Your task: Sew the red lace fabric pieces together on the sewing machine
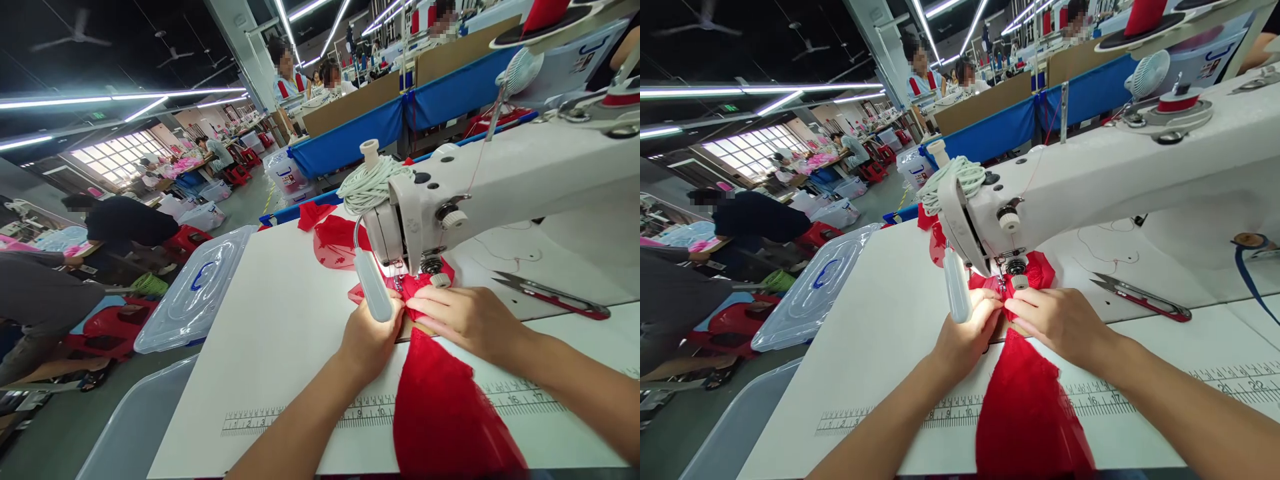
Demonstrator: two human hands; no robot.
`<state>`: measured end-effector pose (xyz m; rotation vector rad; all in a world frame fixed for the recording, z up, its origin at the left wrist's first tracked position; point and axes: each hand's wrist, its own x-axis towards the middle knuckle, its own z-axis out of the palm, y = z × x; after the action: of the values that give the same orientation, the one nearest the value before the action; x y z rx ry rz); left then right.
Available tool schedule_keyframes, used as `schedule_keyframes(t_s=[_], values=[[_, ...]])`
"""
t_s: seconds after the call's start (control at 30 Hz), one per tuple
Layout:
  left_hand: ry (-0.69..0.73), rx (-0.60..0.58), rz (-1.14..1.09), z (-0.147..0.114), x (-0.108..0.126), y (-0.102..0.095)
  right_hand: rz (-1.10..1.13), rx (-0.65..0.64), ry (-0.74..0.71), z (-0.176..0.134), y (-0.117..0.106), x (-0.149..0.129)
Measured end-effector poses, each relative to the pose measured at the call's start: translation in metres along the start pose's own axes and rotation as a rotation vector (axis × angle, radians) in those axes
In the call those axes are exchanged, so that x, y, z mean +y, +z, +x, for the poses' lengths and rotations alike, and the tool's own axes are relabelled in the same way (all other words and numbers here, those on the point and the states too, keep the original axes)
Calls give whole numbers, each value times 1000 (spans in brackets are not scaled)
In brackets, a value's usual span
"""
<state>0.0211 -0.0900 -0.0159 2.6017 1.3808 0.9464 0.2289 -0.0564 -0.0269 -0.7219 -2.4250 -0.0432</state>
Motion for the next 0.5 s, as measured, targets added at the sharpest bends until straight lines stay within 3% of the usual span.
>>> schedule_keyframes(t_s=[0.1,0.23,0.5], values=[[-156,9,-272,4,-2,0,88,1,148,4,5,-3],[-175,10,-290,6,-6,5,164,17,255,5,9,-5],[-76,41,-189,3,-6,11,12,59,122,0,4,-6]])
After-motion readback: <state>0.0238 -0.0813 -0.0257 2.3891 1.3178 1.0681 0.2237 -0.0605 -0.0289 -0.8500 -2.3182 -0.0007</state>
